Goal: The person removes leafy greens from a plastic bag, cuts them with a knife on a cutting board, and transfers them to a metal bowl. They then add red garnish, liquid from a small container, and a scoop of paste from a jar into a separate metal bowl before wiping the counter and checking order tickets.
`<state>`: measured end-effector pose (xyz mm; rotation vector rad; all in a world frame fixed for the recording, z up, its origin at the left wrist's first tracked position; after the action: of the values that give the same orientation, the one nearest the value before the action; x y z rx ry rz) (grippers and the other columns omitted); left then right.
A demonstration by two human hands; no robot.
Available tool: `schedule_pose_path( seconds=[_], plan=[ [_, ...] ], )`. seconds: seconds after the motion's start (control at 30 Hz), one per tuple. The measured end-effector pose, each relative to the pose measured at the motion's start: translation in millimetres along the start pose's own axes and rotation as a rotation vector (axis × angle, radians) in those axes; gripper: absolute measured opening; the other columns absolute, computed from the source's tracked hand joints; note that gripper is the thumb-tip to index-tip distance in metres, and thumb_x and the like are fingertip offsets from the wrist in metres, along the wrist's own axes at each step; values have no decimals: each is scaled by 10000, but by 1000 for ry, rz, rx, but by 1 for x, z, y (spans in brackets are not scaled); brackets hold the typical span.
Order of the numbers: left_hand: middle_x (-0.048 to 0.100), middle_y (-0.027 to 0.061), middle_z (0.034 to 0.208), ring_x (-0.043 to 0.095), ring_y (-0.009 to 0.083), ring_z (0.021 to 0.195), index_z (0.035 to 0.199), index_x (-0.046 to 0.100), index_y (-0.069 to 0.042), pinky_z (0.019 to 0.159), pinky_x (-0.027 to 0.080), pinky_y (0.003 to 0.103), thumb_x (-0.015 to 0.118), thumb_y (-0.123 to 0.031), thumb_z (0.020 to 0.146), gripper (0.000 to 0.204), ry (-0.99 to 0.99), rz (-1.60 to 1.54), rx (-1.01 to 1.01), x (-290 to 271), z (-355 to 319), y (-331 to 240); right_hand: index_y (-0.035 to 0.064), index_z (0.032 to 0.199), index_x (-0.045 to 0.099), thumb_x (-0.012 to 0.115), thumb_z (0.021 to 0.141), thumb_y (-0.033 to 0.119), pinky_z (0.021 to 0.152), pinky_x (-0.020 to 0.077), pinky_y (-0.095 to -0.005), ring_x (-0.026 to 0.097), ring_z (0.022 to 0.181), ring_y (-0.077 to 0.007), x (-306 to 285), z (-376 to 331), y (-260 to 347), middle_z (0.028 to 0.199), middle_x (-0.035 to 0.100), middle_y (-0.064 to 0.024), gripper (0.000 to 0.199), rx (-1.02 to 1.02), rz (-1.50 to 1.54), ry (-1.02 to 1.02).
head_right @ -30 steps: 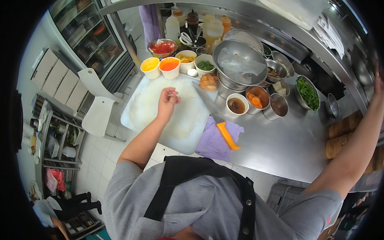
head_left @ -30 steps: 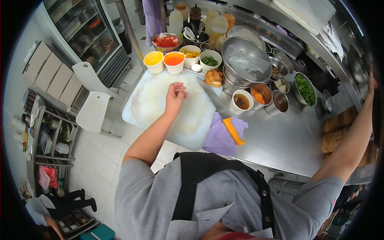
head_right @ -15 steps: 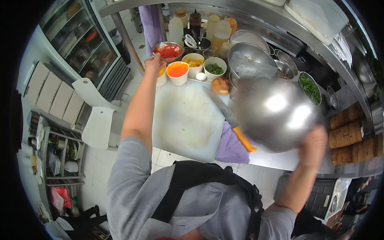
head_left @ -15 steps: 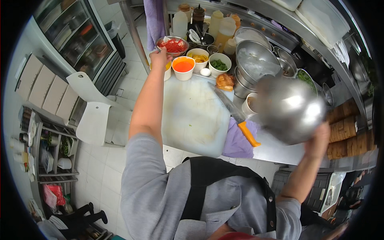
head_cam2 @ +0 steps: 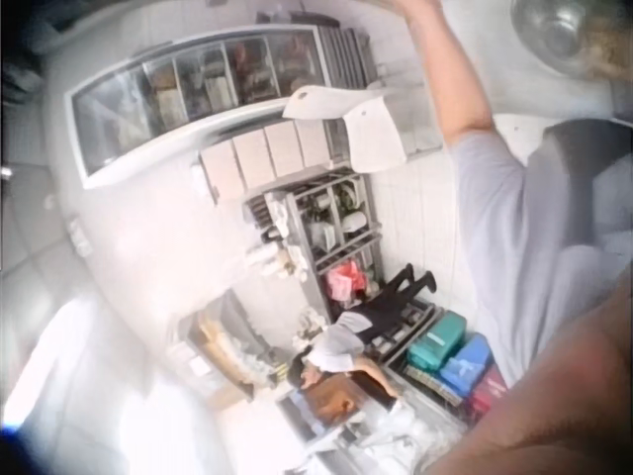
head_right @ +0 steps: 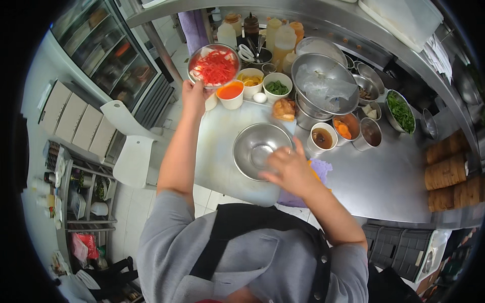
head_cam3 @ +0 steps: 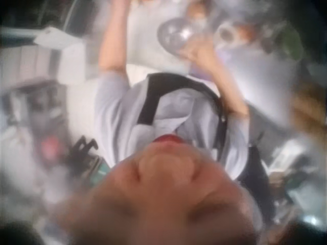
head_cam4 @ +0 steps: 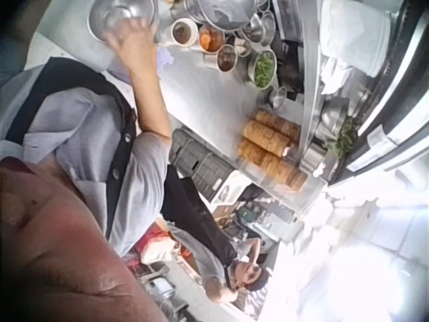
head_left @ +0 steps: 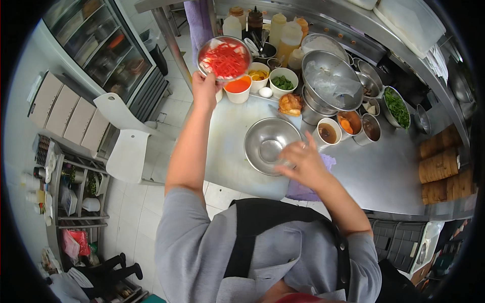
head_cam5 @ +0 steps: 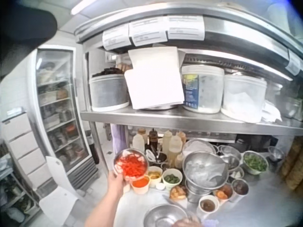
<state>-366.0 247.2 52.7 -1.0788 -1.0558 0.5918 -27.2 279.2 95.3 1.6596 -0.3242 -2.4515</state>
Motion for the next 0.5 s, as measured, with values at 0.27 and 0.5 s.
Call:
schedule_pose_path(
  seconds=[0.27, 0.5],
  plan=[
    [592, 116, 941, 656, 181, 773, 1009, 397, -19, 661, 586, 329, 467, -35, 904, 128, 181, 33, -141, 33, -149, -3, 44, 972, 644, 658, 759, 88, 746, 491, -431, 606, 869, -340, -26, 113, -29, 965, 601, -174, 218, 169, 23, -197],
    [563, 81, 855, 613, 126, 673, 928, 373, -38, 584, 567, 268, 515, -84, 922, 149, 156, 24, -130, 17, -168, 0, 32, 916, 677, 639, 776, 55, 759, 494, -385, 622, 841, -327, -3, 127, -24, 882, 627, -153, 147, 68, 142, -158]
  ],
)
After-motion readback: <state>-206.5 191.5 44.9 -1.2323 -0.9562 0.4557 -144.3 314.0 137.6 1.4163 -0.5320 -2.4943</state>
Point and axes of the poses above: each hand's wrist, its own z-axis towards the middle knuckle, its own x-axis out of the palm, y = z × x, the point moved 8 cm from there along z, towards the middle knuckle
